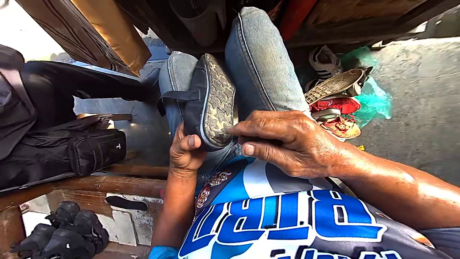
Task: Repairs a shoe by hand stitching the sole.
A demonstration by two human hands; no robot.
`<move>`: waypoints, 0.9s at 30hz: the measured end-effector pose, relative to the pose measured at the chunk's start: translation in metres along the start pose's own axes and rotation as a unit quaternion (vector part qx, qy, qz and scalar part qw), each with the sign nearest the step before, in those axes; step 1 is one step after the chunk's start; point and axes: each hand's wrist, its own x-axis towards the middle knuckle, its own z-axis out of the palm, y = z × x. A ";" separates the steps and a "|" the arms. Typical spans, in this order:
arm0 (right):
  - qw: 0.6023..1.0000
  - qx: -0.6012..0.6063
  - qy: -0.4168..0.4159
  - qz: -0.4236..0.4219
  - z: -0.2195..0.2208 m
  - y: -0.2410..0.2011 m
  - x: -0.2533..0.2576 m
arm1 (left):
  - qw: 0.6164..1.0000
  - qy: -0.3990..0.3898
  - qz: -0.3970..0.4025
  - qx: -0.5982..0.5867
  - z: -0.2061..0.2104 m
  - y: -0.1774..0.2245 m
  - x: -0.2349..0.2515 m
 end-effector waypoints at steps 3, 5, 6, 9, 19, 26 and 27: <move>1.000 -0.007 -0.012 -0.001 0.004 0.003 0.003 | 1.000 -0.003 0.001 0.001 -0.001 -0.001 0.001; 1.000 -0.022 -0.016 0.004 0.006 0.004 0.003 | 1.000 0.002 -0.001 0.002 -0.001 -0.001 0.000; 0.999 -0.029 -0.017 0.007 0.007 0.004 0.003 | 1.000 0.002 -0.001 0.002 -0.001 -0.001 0.000; 0.999 -0.037 -0.020 0.014 0.006 0.003 0.003 | 1.000 -0.004 -0.001 0.007 -0.001 -0.001 0.002; 0.987 -0.111 -0.092 0.077 -0.014 -0.005 -0.016 | 0.994 -0.037 -0.056 0.091 0.013 -0.004 -0.008; 0.973 -0.166 -0.135 0.092 -0.024 -0.006 -0.043 | 0.966 -0.095 -0.099 0.219 0.017 -0.013 -0.016; 0.972 -0.170 -0.137 0.087 -0.025 -0.006 -0.044 | 0.961 -0.101 -0.099 0.236 0.016 -0.013 -0.017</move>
